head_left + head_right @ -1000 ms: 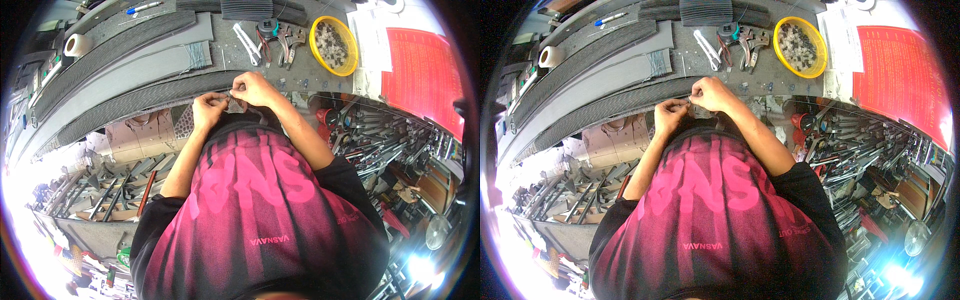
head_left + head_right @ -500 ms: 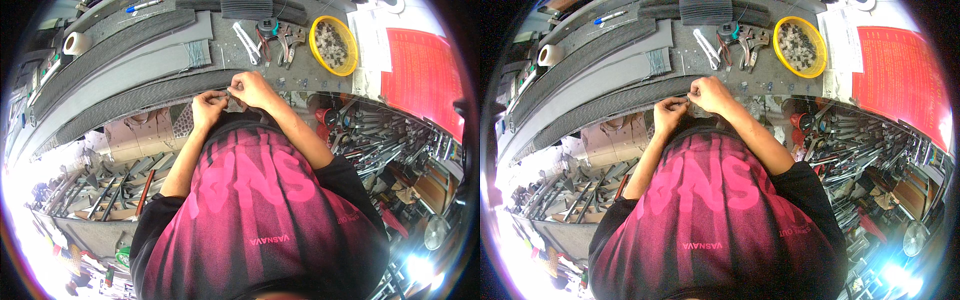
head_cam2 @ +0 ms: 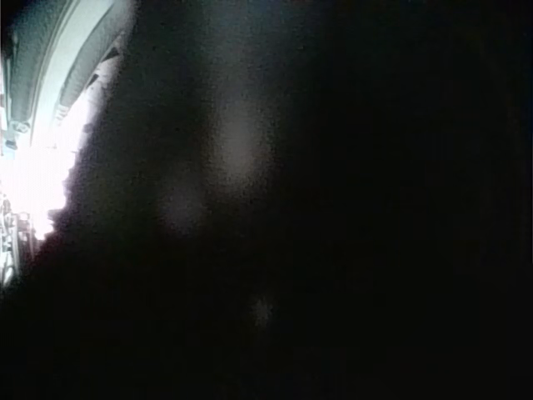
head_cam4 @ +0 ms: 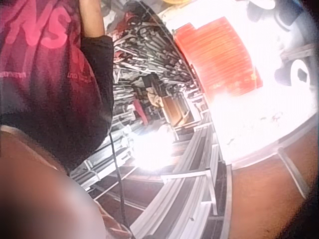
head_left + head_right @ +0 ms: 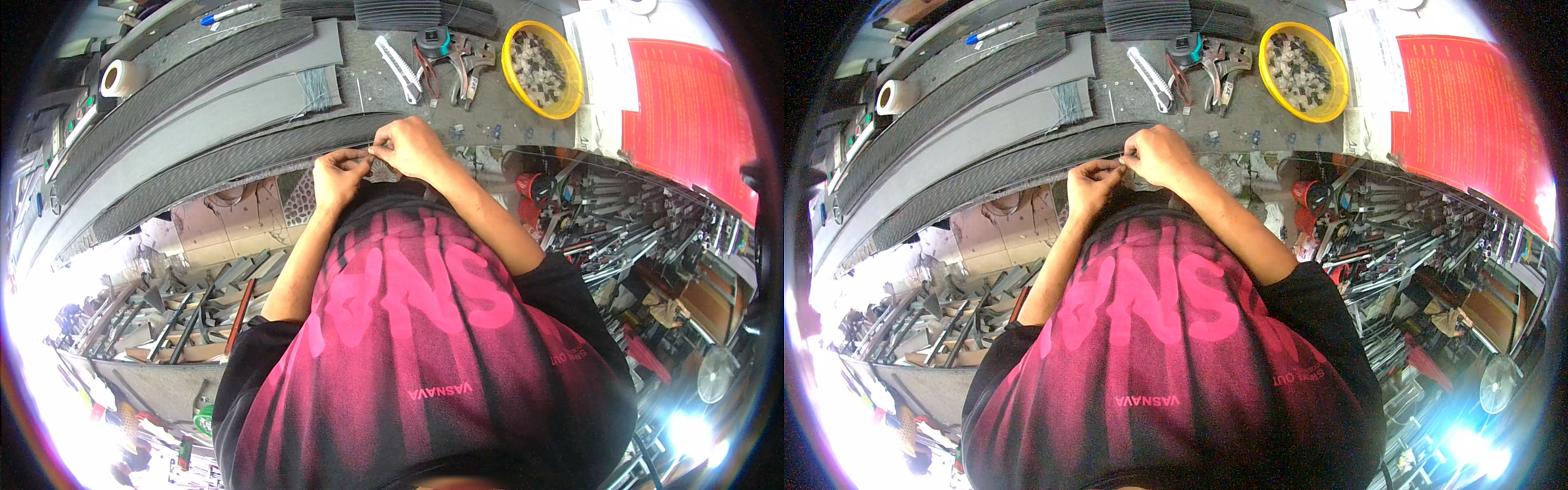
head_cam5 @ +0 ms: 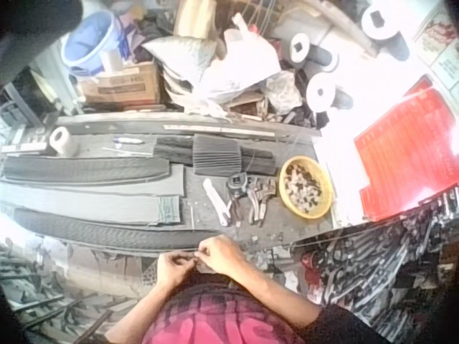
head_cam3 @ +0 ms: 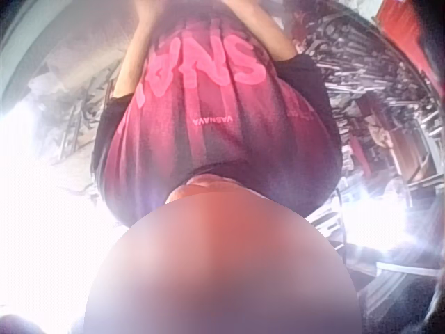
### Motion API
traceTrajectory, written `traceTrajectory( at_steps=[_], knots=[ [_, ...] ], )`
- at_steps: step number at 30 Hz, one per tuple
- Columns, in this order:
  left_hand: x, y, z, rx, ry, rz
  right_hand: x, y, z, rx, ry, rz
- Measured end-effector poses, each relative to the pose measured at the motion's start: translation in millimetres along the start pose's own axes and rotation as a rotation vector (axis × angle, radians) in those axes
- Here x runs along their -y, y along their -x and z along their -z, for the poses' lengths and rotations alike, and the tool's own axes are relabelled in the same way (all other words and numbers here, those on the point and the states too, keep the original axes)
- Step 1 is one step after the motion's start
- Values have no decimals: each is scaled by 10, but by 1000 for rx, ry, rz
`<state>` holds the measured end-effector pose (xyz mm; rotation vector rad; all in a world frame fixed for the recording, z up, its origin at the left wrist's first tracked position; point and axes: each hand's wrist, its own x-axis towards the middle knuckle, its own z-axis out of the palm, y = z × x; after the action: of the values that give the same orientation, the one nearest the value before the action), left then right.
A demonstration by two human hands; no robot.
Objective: The person measures several small metal strips using a vernier caliper, then assembles them with small fasteners from a yellow bowl. The person handles the strips and fasteners one at a time, occasionally adjusting the caliper and placing parts on the workbench.
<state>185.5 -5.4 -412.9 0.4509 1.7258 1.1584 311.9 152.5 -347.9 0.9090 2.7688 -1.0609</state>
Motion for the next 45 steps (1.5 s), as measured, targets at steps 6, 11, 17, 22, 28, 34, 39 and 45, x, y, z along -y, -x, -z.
traceTrajectory(
  at_steps=[6,11,17,22,28,34,39,45],
  knots=[
    [33,17,23,21,-29,-12,17,27,60,42,-15,-8],
    [22,137,128,80,-122,-40,7,188,182,33,-45,7],
    [-99,333,302,228,-175,-36,-6,470,418,114,-8,-164],
    [-225,355,257,361,-58,-78,10,389,249,274,-259,-250],
    [-267,359,209,487,6,-90,87,348,-65,112,-508,-257],
    [-217,306,297,349,328,225,216,458,1,5,-524,-182],
    [-174,153,292,413,382,395,273,477,40,37,-499,-56],
    [-214,28,248,365,11,129,171,359,186,274,-523,-18]
  ],
)
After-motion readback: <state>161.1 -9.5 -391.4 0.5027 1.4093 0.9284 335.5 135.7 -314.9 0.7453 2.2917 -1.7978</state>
